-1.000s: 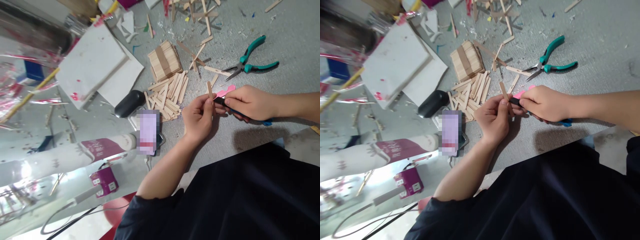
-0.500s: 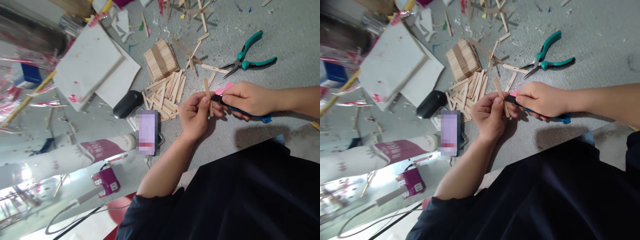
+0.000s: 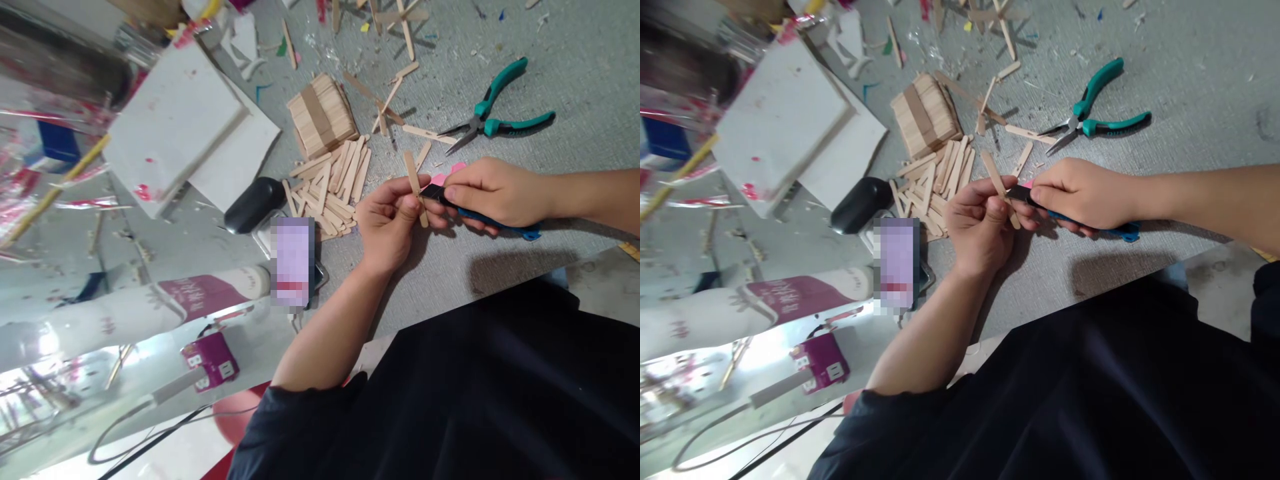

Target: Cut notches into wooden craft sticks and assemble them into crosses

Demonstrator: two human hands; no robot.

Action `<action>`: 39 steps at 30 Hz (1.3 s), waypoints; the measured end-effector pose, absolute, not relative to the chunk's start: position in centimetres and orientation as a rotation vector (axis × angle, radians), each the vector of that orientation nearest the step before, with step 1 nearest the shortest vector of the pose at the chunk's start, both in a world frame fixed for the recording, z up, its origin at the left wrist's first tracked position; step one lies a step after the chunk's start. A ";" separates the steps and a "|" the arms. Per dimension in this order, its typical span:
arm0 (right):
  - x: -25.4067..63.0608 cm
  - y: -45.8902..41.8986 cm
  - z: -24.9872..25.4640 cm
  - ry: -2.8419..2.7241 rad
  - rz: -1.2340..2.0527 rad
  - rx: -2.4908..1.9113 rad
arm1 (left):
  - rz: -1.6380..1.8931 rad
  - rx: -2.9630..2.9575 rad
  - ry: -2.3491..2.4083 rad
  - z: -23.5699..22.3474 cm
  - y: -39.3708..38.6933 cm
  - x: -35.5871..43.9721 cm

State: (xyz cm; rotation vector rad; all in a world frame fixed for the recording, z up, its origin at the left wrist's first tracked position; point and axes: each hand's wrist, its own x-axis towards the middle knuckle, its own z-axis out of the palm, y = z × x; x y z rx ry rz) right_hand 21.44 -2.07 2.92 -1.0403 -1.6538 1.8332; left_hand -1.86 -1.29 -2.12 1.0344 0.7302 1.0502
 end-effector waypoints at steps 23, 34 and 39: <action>22.0 -2.0 3.0 -1.779 1.650 -1.067 | 0.928 0.961 0.720 -1.4 -0.9 -1.6; 22.5 -1.4 2.8 -1.747 1.763 -1.004 | 0.918 0.943 0.745 -1.6 -0.9 -1.4; 22.5 -1.4 2.8 -1.740 1.796 -0.988 | 0.948 0.951 0.755 -2.0 -0.9 -1.2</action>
